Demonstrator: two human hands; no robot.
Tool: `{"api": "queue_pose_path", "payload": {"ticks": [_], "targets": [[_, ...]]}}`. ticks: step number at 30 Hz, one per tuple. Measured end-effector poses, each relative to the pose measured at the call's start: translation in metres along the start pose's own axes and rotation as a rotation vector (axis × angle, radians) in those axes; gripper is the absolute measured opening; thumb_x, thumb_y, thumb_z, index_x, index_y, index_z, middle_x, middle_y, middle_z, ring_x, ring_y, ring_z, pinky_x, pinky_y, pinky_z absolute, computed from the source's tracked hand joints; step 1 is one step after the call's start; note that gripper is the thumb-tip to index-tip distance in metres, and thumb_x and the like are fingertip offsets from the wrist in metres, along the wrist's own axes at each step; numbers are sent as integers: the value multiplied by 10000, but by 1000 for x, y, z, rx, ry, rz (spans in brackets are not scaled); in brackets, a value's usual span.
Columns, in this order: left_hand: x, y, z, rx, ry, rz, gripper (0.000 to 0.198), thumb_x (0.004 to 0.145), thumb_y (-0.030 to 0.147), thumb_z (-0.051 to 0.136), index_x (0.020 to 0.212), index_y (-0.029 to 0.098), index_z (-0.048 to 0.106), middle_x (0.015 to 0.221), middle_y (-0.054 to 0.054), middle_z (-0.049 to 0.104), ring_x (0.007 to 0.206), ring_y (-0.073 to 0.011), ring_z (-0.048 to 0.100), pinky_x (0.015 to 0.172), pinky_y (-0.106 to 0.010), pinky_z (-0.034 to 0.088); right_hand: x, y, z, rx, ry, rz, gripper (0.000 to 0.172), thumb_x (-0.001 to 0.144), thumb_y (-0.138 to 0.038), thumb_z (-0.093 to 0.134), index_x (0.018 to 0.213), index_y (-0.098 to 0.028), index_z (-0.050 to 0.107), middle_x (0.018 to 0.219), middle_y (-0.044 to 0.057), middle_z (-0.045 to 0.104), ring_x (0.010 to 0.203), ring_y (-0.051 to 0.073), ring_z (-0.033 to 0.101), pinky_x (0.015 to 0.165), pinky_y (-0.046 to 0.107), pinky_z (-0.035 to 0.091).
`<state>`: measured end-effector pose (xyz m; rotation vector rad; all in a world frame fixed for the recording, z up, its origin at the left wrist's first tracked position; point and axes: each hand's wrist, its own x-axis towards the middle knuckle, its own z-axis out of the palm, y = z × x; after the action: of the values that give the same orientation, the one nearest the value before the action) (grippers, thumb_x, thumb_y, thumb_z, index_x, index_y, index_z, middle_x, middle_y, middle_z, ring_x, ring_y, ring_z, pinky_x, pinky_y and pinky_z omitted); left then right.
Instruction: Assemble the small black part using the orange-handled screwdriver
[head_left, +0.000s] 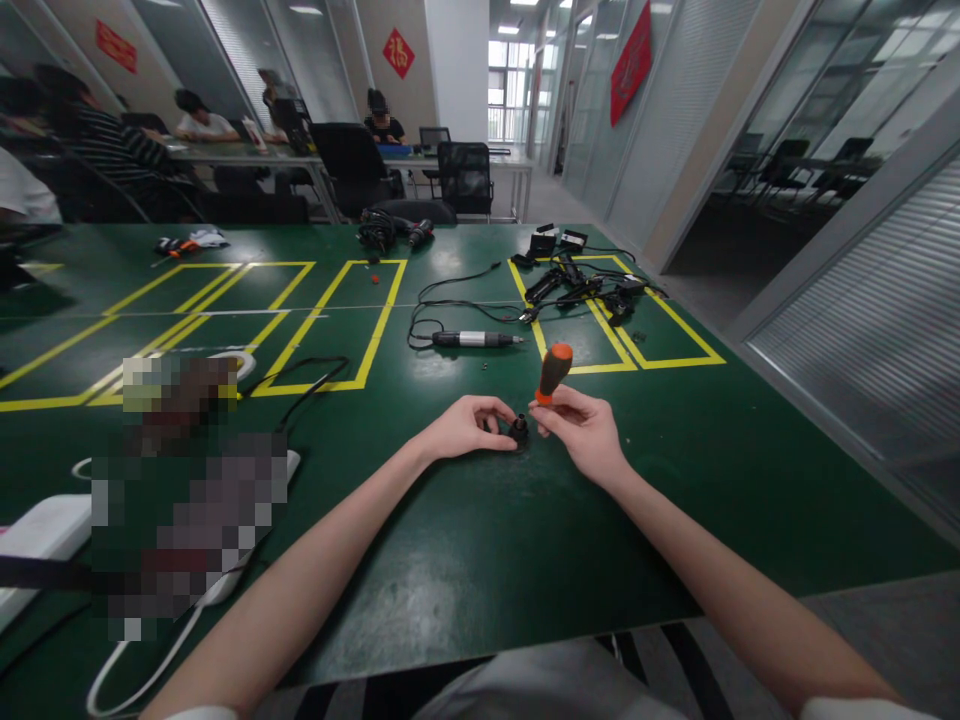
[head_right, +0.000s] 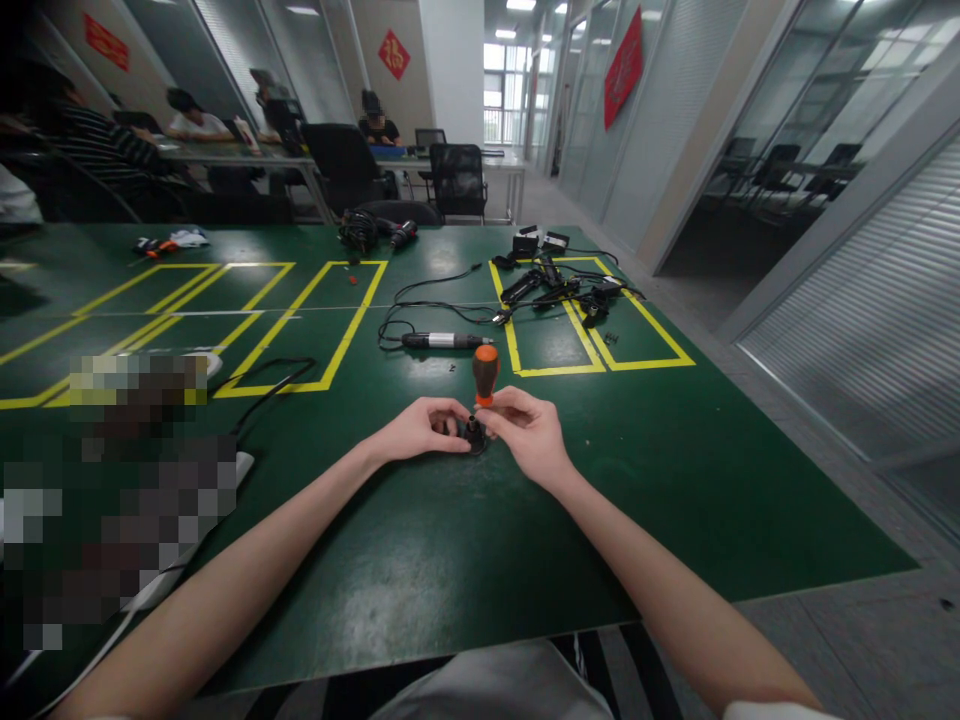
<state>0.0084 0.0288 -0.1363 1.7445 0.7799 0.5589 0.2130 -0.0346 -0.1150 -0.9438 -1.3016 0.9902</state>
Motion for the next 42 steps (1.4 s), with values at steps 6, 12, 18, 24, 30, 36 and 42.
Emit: {"api": "queue_pose_path", "payload": {"ticks": [6,12,18,24,30,36,42], "targets": [[1,-1,0,-27,-4,-11,456,688,379,876,1045,134,730,734,-2,703,562,-77,545,544,-191,408,1,1,0,95,27,53,369,758,-411,839,1013,-207,667,798,25,763,511,117,595,496,276,514],[1,0,1,-66,4,-6,461,677,351,886,1048,129,724,895,-49,748,635,-86,601,576,-196,445,0,-4,1,72,17,57,291,786,-406,819,887,-200,640,789,36,773,518,112,597,514,268,516],[1,-1,2,-159,-6,-15,437,652,325,901,982,116,703,889,-55,753,685,-104,630,618,-212,480,1,-2,2,67,-4,47,278,756,-419,839,845,-193,704,796,28,738,524,113,597,515,282,520],[1,-1,2,-107,32,-27,378,648,331,906,895,110,723,687,-1,697,569,-73,564,561,-190,430,-1,-4,1,131,-64,41,330,803,-428,808,1003,-214,655,845,16,721,567,124,631,557,299,556],[1,-1,1,-137,12,-11,363,651,314,905,896,105,737,673,3,695,552,-65,550,549,-183,418,-1,-5,1,76,-29,47,286,754,-384,858,824,-195,654,750,10,700,567,123,615,569,287,541],[3,-2,1,-188,-9,-40,362,638,291,906,903,100,749,688,-2,704,563,-71,570,570,-194,435,1,-3,1,71,-58,33,271,830,-447,776,861,-183,728,772,31,720,556,125,619,552,293,540],[2,0,1,-173,-4,-31,342,656,270,895,919,98,763,690,2,703,563,-63,552,571,-191,424,-1,-2,0,106,-25,56,329,745,-383,863,932,-207,658,793,15,742,573,127,641,561,281,552]]}}
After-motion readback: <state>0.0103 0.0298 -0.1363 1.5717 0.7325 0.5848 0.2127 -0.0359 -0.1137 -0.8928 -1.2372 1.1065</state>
